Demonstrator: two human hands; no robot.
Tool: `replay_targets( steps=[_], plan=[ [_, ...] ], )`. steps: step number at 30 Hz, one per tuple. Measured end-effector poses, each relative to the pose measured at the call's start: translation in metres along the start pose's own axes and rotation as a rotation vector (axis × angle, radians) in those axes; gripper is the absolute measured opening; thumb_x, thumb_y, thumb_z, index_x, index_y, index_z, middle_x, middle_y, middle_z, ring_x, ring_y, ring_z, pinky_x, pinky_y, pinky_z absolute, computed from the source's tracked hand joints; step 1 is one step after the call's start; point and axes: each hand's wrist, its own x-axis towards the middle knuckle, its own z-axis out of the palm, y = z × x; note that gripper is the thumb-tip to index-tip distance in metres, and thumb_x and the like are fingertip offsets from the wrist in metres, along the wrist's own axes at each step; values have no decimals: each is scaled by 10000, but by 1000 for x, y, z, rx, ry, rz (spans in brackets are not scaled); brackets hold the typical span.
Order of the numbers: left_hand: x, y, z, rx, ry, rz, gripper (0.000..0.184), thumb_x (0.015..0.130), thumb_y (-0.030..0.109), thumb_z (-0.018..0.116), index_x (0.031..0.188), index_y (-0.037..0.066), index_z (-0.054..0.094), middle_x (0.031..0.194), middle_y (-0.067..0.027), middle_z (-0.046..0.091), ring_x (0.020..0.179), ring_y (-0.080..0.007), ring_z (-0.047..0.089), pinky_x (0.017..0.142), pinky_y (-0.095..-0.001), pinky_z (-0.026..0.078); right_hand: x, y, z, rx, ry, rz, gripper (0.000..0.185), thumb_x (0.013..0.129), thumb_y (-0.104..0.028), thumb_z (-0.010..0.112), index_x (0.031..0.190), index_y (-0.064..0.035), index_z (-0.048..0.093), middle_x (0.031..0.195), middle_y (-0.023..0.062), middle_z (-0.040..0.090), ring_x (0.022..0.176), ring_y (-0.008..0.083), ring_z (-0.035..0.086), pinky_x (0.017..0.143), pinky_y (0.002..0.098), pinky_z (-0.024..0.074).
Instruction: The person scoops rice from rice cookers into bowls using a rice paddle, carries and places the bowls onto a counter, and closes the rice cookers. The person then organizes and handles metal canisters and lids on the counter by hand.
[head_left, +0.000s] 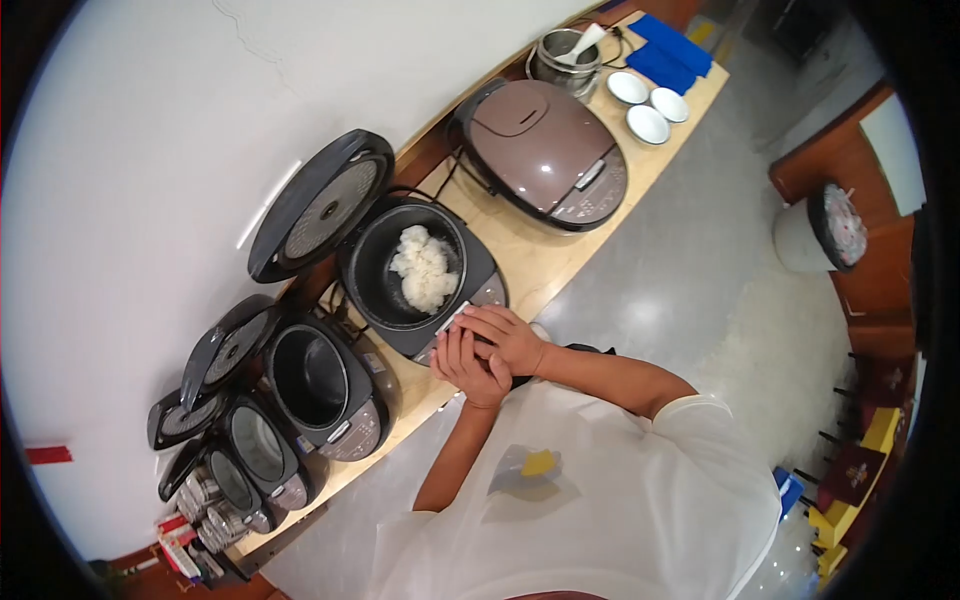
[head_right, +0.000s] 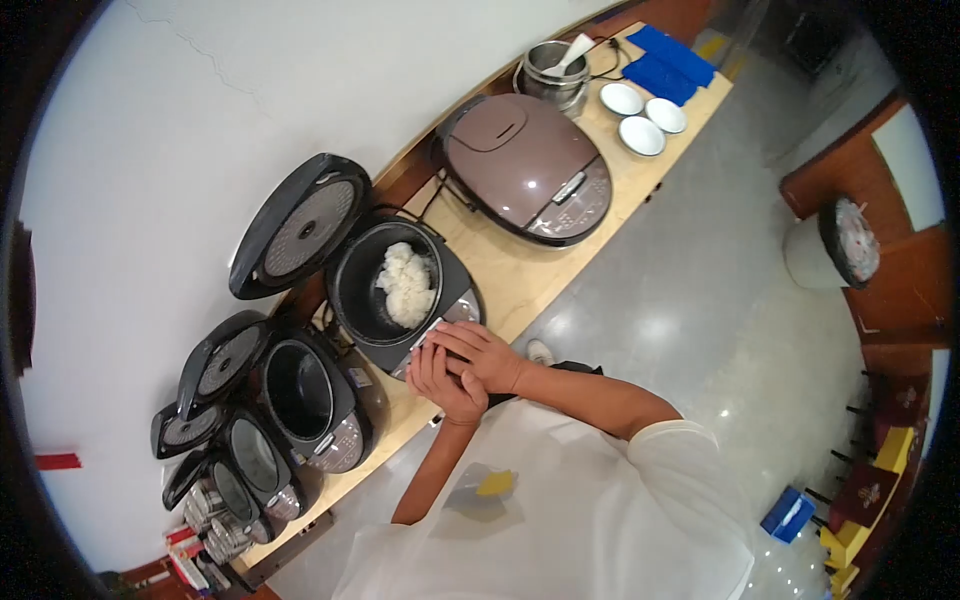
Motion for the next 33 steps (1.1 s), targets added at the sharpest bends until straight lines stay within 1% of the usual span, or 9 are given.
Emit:
replay_targets(
  steps=[5, 13, 16, 19, 23, 26, 30, 32, 33],
  plan=[
    [-2, 3, -5, -116, -63, -49, 552, 1019, 352, 401, 1377, -59, 490, 1487, -242, 482, 1430, -429, 376, 1198, -582, 155, 7, -10, -21, 35, -135, 31, 384, 919, -259, 567, 1226, -42, 647, 1495, 187, 499, 1418, 360, 447, 1170, 512, 354],
    [31, 44, -3, -140, -59, -110, 524, 1013, 297, 409, 1368, -80, 491, 1481, -274, 470, 1430, -453, 371, 1196, -604, 146, 14, 14, -51, 240, -188, 55, 363, 887, -221, 615, 1185, -18, 656, 1489, 202, 484, 1418, 391, 431, 1151, 516, 368],
    [54, 70, 25, -143, -136, -144, 544, 1012, 322, 434, 1382, -75, 481, 1466, -282, 476, 1415, -470, 384, 1196, -609, 170, 16, 49, -78, 265, -169, 99, 351, 857, -189, 652, 1154, -2, 662, 1449, 219, 514, 1367, 412, 483, 1121, 516, 403],
    [78, 111, 78, -389, -105, -155, 555, 1030, 309, 419, 1407, -97, 444, 1494, -290, 446, 1416, -489, 378, 1188, -608, 245, 19, 100, -124, 146, -29, 76, 338, 840, -156, 671, 1133, 13, 671, 1390, 241, 560, 1273, 430, 566, 1051, 514, 466],
    [117, 168, 145, -342, -128, -77, 568, 1036, 268, 402, 1472, -97, 399, 1545, -286, 400, 1452, -464, 358, 1207, -581, 219, 10, 173, -173, 13, 43, 127, 356, 853, -161, 658, 1157, 24, 673, 1383, 231, 573, 1284, 424, 558, 1050, 512, 462],
    [122, 190, 182, -276, -159, -109, 586, 1032, 276, 410, 1477, -104, 395, 1545, -277, 409, 1466, -448, 350, 1216, -580, 191, -2, 211, -188, -64, 25, 209, 396, 878, -183, 630, 1201, 45, 657, 1373, 208, 593, 1292, 410, 557, 1047, 508, 462],
    [113, 200, 195, -116, -152, -145, 596, 1020, 274, 423, 1475, -111, 404, 1544, -272, 421, 1471, -438, 353, 1223, -557, 186, -24, 246, -178, 82, 51, 56, 421, 921, -238, 575, 1230, 41, 640, 1360, 177, 613, 1296, 370, 560, 1060, 491, 450],
    [107, 202, 200, -67, -146, -157, 588, 1015, 260, 430, 1470, -112, 414, 1530, -273, 442, 1459, -441, 374, 1223, -547, 192, -28, 254, -169, 9, 115, -23, 385, 933, -232, 559, 1212, 16, 655, 1344, 153, 629, 1283, 337, 572, 1061, 478, 450],
    [106, 200, 203, -60, -117, -144, 579, 1008, 243, 439, 1466, -112, 419, 1517, -276, 456, 1451, -443, 386, 1223, -549, 193, -25, 252, -170, 0, 138, -18, 345, 939, -190, 547, 1190, 16, 665, 1311, 130, 647, 1256, 308, 593, 1020, 454, 500]
  ],
)
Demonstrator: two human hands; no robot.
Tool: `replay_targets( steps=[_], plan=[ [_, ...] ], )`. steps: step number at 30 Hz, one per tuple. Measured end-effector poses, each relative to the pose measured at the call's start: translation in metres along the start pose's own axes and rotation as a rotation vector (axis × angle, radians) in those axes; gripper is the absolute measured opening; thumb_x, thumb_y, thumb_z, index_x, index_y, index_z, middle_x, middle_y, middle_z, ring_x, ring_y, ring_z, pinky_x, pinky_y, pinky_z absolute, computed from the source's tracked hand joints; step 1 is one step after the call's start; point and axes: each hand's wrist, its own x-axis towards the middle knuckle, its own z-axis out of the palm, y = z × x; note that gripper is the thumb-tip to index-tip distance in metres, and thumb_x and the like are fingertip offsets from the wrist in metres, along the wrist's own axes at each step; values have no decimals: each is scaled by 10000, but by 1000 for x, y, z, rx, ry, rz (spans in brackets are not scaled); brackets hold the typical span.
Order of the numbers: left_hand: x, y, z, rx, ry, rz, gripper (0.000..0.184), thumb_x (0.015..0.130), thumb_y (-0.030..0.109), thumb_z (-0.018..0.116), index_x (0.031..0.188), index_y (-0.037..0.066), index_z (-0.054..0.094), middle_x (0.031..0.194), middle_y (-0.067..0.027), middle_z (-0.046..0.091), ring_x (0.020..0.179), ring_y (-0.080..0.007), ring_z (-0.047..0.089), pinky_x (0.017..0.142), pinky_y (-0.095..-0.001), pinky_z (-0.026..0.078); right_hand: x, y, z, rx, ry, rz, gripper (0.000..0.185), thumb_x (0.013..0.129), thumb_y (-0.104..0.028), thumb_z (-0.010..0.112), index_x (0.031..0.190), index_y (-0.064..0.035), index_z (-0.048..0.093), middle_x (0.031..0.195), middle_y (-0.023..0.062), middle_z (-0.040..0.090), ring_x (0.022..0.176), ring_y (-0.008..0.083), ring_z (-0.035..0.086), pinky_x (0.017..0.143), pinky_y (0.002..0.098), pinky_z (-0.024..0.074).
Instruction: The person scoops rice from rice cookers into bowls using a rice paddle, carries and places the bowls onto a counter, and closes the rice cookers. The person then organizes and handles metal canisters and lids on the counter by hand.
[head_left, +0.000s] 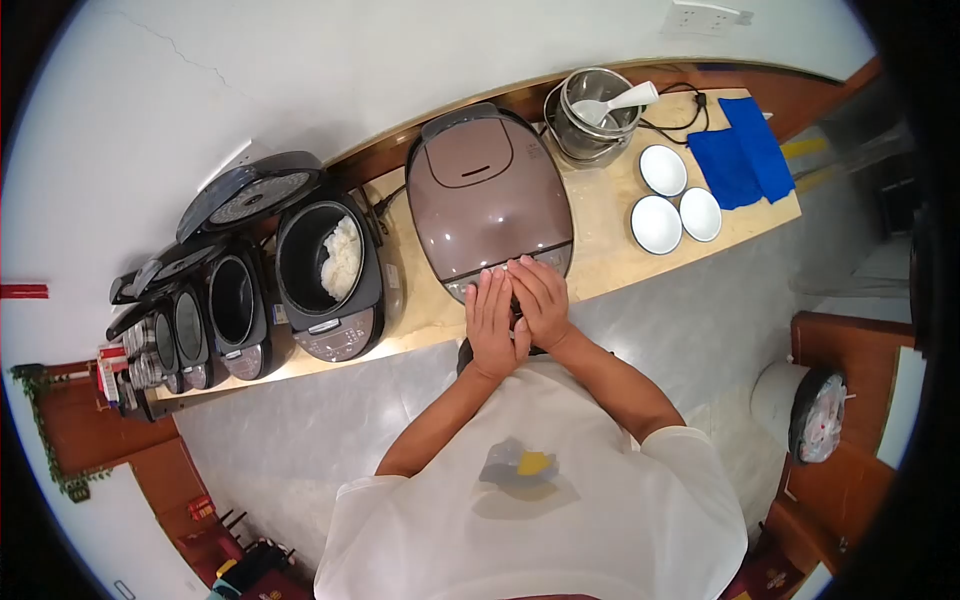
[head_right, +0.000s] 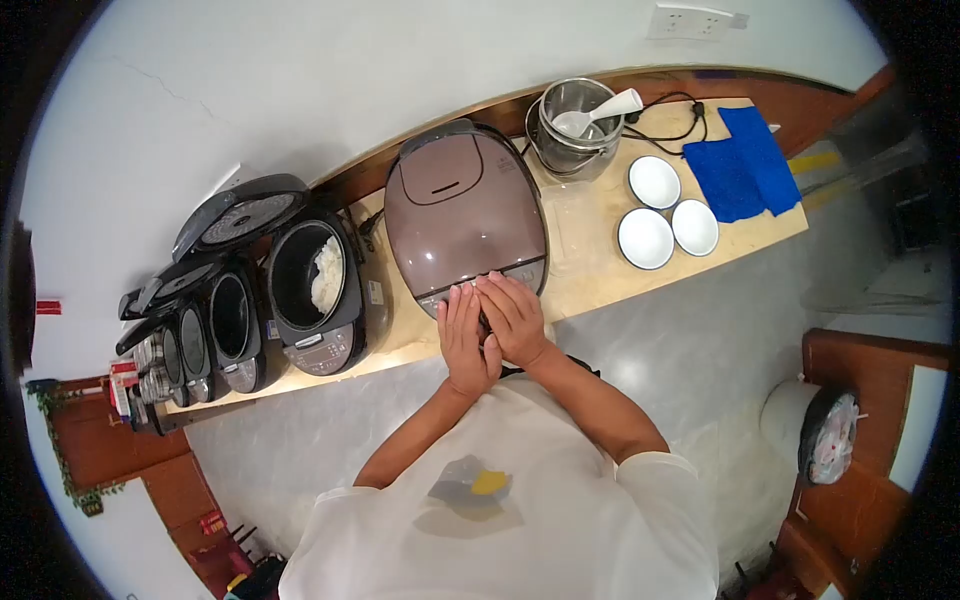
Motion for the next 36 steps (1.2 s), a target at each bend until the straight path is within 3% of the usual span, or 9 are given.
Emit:
replay_targets(
  steps=[10, 23, 25, 26, 27, 30, 32, 34, 36],
  plan=[
    [-4, -5, 21, 62, 185, 62, 492, 972, 187, 471, 1384, -80, 485, 1459, -264, 510, 1387, -441, 454, 1194, -539, 234, -3, 13, 3, 98, 44, -69, 309, 931, -179, 557, 1152, -1, 678, 1287, 98, 664, 1226, 274, 609, 1015, 425, 498],
    [5, 11, 8, 45, 130, -24, 504, 928, 116, 512, 1398, -66, 487, 1452, -252, 518, 1388, -438, 448, 1194, -542, 233, -4, 15, 7, 55, 89, -103, 257, 936, -177, 624, 1129, -18, 685, 1280, 89, 662, 1225, 253, 603, 996, 402, 504],
    [19, 24, -10, -33, 94, -83, 440, 896, 69, 556, 1320, -49, 567, 1402, -239, 559, 1359, -437, 475, 1169, -540, 290, -4, 14, 6, 44, 79, -97, 249, 941, -189, 627, 1123, -29, 687, 1282, 84, 661, 1226, 252, 601, 1004, 403, 498],
    [32, 35, -21, -56, 132, -82, 317, 915, 26, 569, 1220, -40, 625, 1295, -205, 625, 1271, -388, 558, 1108, -502, 389, -5, 14, 7, 38, 72, -92, 241, 942, -204, 632, 1115, -45, 689, 1286, 75, 661, 1230, 251, 598, 1009, 403, 491],
    [41, 44, -29, -59, 127, -97, 317, 915, 26, 569, 1220, -40, 625, 1295, -205, 625, 1271, -388, 558, 1108, -502, 389, -7, 14, 8, 32, 64, -87, 234, 943, -219, 637, 1107, -62, 692, 1291, 66, 660, 1233, 250, 595, 1014, 404, 483],
    [66, 74, -65, -631, 7, -229, 203, 998, 8, 509, 1140, -46, 643, 1150, -165, 673, 1088, -288, 641, 988, -394, 486, -6, 12, 9, 39, 27, -57, 235, 936, -241, 647, 1109, -89, 693, 1300, 56, 660, 1240, 252, 592, 1021, 409, 466],
    [88, 97, -93, -1041, -53, -187, 200, 993, 9, 516, 1133, -39, 649, 1130, -175, 682, 1092, -315, 645, 967, -412, 501, -2, 12, -1, -14, -47, -106, 286, 910, -241, 665, 1145, -81, 690, 1302, 74, 661, 1234, 256, 599, 1035, 413, 454],
    [115, 122, -122, -1256, -121, -4, 145, 978, 2, 518, 1075, -18, 624, 1048, -175, 691, 1043, -322, 660, 876, -442, 544, -3, 9, 5, 12, 10, -91, 309, 895, -237, 671, 1155, -72, 687, 1301, 83, 661, 1231, 259, 602, 1034, 416, 457],
    [135, 148, -131, -1459, 13, 143, 80, 968, 27, 568, 1018, -36, 574, 951, -160, 672, 922, -308, 664, 763, -432, 561, -2, 9, 6, 47, 59, -79, 354, 861, -226, 679, 1168, -48, 679, 1296, 99, 661, 1225, 270, 606, 1028, 429, 467]
  ],
)
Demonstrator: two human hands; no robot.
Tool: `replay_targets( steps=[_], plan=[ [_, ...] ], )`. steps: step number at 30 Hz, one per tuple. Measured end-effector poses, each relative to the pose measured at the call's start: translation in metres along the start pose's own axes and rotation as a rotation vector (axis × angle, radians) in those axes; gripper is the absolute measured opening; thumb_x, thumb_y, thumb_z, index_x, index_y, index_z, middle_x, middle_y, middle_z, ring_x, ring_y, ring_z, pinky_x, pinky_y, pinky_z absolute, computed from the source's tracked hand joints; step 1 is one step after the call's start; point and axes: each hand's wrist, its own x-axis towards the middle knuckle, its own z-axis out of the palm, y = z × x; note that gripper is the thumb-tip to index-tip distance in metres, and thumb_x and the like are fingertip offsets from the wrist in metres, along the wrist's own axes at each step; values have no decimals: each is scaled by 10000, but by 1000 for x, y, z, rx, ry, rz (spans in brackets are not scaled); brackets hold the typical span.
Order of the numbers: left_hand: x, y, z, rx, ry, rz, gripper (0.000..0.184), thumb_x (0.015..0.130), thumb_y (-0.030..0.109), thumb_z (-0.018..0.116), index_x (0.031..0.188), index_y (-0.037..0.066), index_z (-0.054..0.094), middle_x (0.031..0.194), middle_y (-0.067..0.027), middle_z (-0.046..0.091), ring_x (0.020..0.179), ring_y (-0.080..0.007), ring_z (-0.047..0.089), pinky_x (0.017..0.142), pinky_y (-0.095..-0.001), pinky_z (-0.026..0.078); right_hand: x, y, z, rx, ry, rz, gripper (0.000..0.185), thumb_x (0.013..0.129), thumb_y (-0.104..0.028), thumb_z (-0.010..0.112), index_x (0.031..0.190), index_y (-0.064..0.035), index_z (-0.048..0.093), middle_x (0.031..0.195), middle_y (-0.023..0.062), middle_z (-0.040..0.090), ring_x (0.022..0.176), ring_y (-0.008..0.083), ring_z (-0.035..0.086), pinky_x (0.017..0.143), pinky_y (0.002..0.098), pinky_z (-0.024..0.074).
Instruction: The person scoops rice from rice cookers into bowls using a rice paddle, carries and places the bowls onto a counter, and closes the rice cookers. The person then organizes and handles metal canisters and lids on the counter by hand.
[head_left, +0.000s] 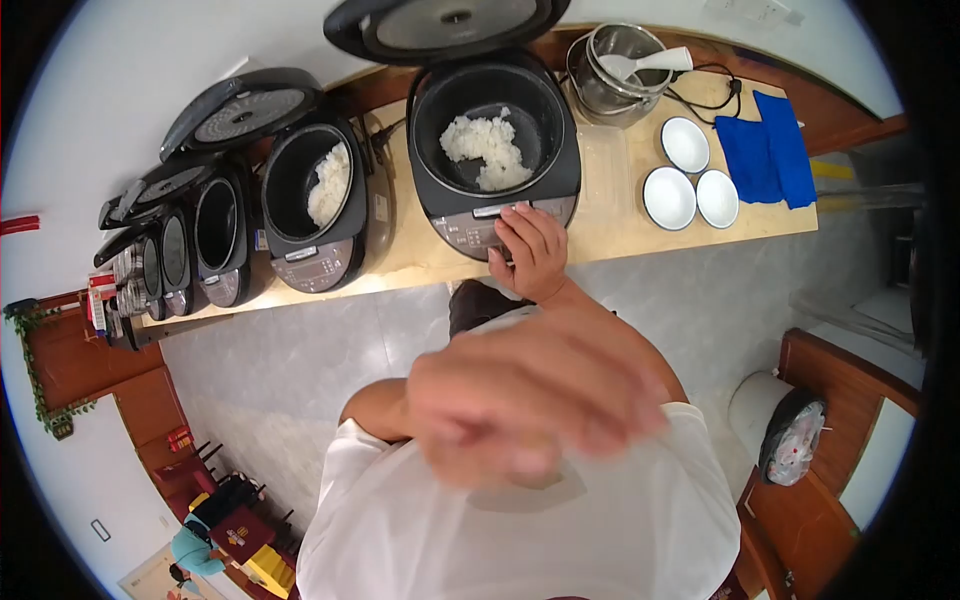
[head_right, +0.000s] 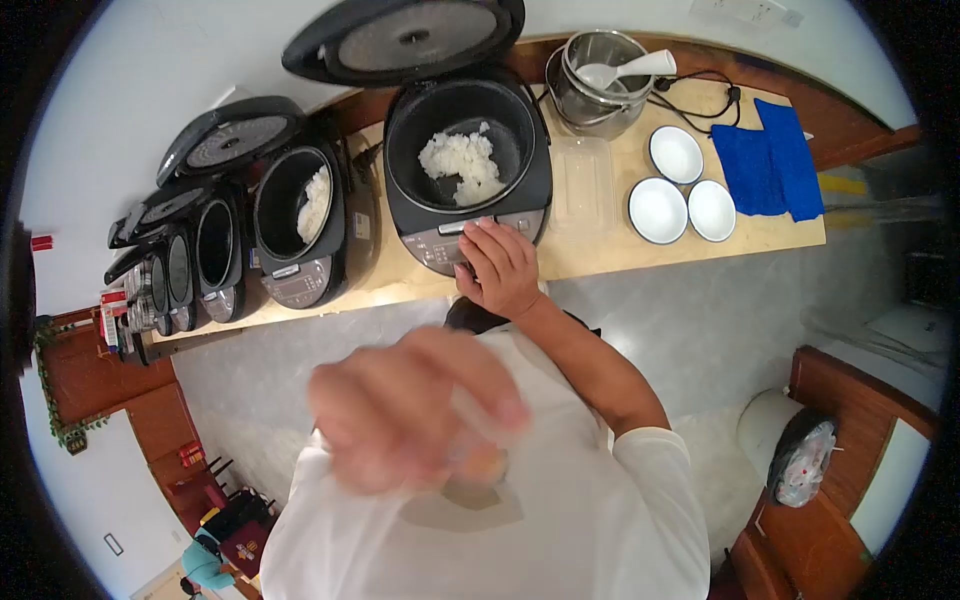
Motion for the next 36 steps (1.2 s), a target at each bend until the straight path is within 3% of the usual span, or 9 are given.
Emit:
replay_targets(
  steps=[2, 6, 9, 15, 18, 20, 27, 30, 36],
  plan=[
    [14, 15, 18, -262, 54, 72, 161, 969, 103, 627, 990, -57, 635, 946, -197, 690, 873, -339, 666, 733, -438, 552, 3, -2, -4, 1, -19, 10, 354, 864, -225, 678, 1169, -46, 678, 1296, 100, 660, 1226, 274, 605, 1024, 433, 470],
    [13, -9, 53, -417, 81, 429, 186, 928, 113, 738, 1083, 134, 637, 1061, -22, 740, 1001, -244, 659, 945, -453, 468, 2, -2, -2, 0, -19, 19, 352, 867, -222, 675, 1172, -45, 675, 1300, 102, 655, 1226, 279, 604, 1022, 436, 471],
    [4, 9, 70, -538, 299, 282, 143, 905, 44, 743, 1037, 46, 689, 1063, -115, 735, 946, -280, 655, 780, -308, 566, 2, -3, -2, -8, -20, 20, 353, 869, -223, 672, 1175, -47, 671, 1302, 102, 653, 1226, 277, 604, 1022, 433, 470],
    [2, 18, 43, -687, 56, 139, 44, 921, 25, 717, 960, 7, 714, 977, -157, 718, 847, -186, 705, 756, -302, 569, 1, -2, 0, -12, -2, 2, 349, 873, -229, 666, 1174, -54, 672, 1298, 98, 656, 1223, 275, 607, 1027, 428, 473],
    [-1, 32, 42, -683, 226, -130, 212, 936, 159, 731, 875, -44, 720, 928, -207, 718, 793, -327, 647, 692, -391, 521, 1, 0, 1, -13, 3, -2, 347, 874, -232, 665, 1173, -55, 674, 1298, 98, 656, 1222, 274, 609, 1021, 425, 477],
    [-1, 28, 41, -628, 211, -110, 201, 905, 149, 775, 815, -23, 721, 936, -179, 717, 755, -290, 625, 674, -357, 507, 0, 0, 1, -8, 1, -1, 346, 877, -232, 663, 1175, -56, 673, 1298, 98, 656, 1224, 274, 608, 1019, 425, 478],
    [-6, 23, 60, -664, 297, -107, 196, 938, 155, 726, 830, -9, 725, 940, -173, 717, 765, -303, 631, 665, -357, 508, -1, 1, 0, -9, -1, -6, 350, 880, -237, 666, 1183, -63, 664, 1308, 90, 652, 1233, 272, 602, 1014, 423, 481],
    [-8, 6, 72, -719, 340, 173, 132, 969, 105, 675, 950, -18, 718, 983, -186, 725, 874, -238, 665, 760, -309, 579, -1, 2, 2, 6, 13, -8, 351, 877, -239, 673, 1183, -68, 661, 1309, 89, 651, 1233, 273, 601, 1012, 425, 483],
    [-17, -6, -2, -220, 153, -256, 256, 1013, 264, 631, 911, 54, 528, 809, -62, 565, 781, -221, 574, 701, -399, 483, 1, 1, -2, 8, -13, 8, 362, 875, -240, 687, 1188, -61, 652, 1305, 87, 654, 1238, 279, 600, 1019, 429, 481]
  ],
)
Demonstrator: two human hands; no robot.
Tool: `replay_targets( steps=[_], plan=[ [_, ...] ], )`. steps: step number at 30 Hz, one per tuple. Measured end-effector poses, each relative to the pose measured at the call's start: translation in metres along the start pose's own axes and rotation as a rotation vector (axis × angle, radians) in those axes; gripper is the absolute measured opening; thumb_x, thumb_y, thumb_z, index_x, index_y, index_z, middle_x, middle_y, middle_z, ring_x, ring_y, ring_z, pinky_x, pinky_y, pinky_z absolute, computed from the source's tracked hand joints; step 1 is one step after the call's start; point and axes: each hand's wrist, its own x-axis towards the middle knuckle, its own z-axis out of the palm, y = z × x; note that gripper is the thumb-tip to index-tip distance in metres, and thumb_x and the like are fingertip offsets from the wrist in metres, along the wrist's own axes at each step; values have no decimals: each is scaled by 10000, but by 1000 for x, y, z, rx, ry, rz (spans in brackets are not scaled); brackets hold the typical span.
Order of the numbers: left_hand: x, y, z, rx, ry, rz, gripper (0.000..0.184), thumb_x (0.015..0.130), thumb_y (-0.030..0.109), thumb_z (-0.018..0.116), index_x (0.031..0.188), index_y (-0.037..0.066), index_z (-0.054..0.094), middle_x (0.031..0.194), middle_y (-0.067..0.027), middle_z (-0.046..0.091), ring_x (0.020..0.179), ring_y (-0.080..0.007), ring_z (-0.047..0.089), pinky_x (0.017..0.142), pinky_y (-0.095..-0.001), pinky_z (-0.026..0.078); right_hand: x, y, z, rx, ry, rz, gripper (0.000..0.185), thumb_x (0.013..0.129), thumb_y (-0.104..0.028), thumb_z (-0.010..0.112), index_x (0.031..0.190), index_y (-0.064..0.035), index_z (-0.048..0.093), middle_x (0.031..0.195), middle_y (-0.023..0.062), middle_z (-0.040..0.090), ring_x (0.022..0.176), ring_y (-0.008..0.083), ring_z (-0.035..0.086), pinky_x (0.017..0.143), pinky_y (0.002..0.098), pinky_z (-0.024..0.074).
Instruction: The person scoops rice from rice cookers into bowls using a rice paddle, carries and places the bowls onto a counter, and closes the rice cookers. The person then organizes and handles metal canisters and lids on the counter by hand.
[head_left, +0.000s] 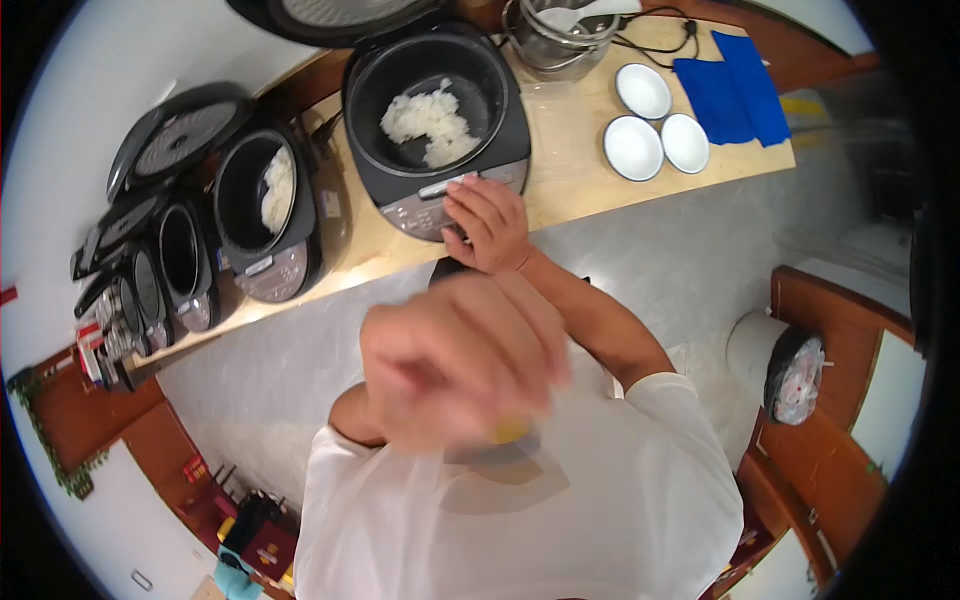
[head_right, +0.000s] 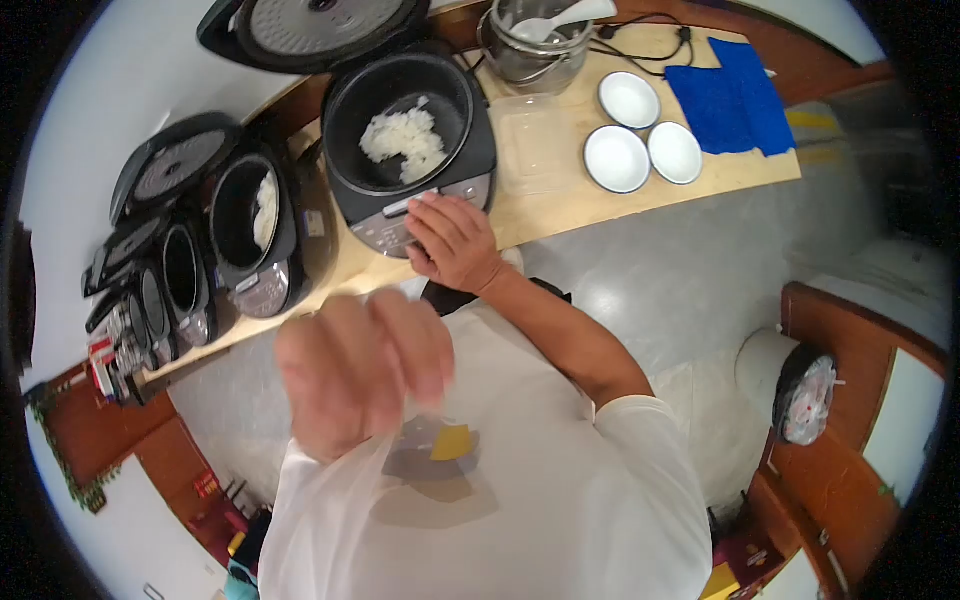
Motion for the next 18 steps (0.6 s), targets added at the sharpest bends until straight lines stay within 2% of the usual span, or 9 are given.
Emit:
replay_targets(
  steps=[3, 6, 8, 10, 12, 14, 15, 17, 18],
  plan=[
    [-19, -15, -44, 270, 230, -266, 195, 1024, 233, 609, 973, 46, 590, 787, -54, 555, 771, -201, 558, 707, -392, 469, 5, -2, -11, -38, -31, 3, 337, 879, -224, 690, 1171, -60, 653, 1299, 94, 655, 1247, 286, 598, 1018, 437, 484],
    [-47, -29, -85, 260, 338, -374, 186, 1024, 196, 608, 997, 13, 624, 665, -19, 514, 631, -140, 506, 659, -343, 454, 9, 0, -23, 191, -76, 101, 332, 850, -113, 714, 1167, -53, 637, 1298, 129, 640, 1243, 325, 594, 1026, 455, 475],
    [-64, -27, -106, 289, 444, -582, 182, 1020, 177, 615, 981, 0, 634, 548, 29, 447, 486, -84, 398, 596, -294, 421, -7, 17, -42, 87, -86, 330, 364, 866, -98, 708, 1207, -27, 603, 1317, 175, 609, 1249, 343, 573, 1034, 434, 464],
    [-76, -26, -119, 261, 454, -647, 187, 1019, 181, 622, 981, -1, 642, 531, 45, 431, 456, -68, 361, 577, -281, 409, -18, 34, -58, -274, 143, 690, 446, 882, -172, 737, 1255, 11, 574, 1248, 201, 612, 1140, 321, 590, 946, 425, 492],
    [-77, -26, -124, 233, 471, -713, 192, 1017, 184, 629, 981, -3, 651, 514, 60, 415, 426, -51, 325, 559, -269, 396, -53, 75, -75, -374, 304, 1115, 471, 942, -245, 701, 1279, 37, 532, 1304, 217, 574, 1174, 281, 566, 922, 393, 497],
    [-73, -24, -129, 206, 419, -766, 203, 1010, 192, 638, 970, -6, 663, 526, 53, 436, 440, -47, 336, 568, -271, 404, -69, 104, -87, -547, 418, 1312, 452, 978, -300, 663, 1208, 73, 555, 1177, 210, 640, 1024, 253, 631, 842, 357, 524],
    [-69, -22, -130, 195, 420, -757, 203, 1010, 192, 638, 970, -6, 663, 526, 53, 436, 440, -47, 336, 568, -271, 404, -84, 124, -91, -551, 415, 1298, 452, 978, -300, 663, 1208, 73, 555, 1177, 210, 640, 1024, 253, 631, 842, 357, 524],
    [-57, -16, -131, 232, 379, -747, 210, 1008, 188, 635, 964, -13, 674, 526, 51, 442, 443, -44, 340, 573, -266, 408, -109, 158, -98, -458, 236, 1496, 454, 1005, -323, 622, 1157, 102, 571, 997, 178, 696, 808, 235, 685, 710, 334, 561],
    [-52, -14, -132, 224, 385, -733, 210, 1008, 188, 635, 964, -13, 674, 526, 51, 442, 443, -44, 340, 573, -266, 408, -101, 161, -99, -457, 230, 1481, 454, 1005, -323, 622, 1157, 102, 571, 997, 178, 696, 808, 235, 685, 710, 334, 561]
  ],
)
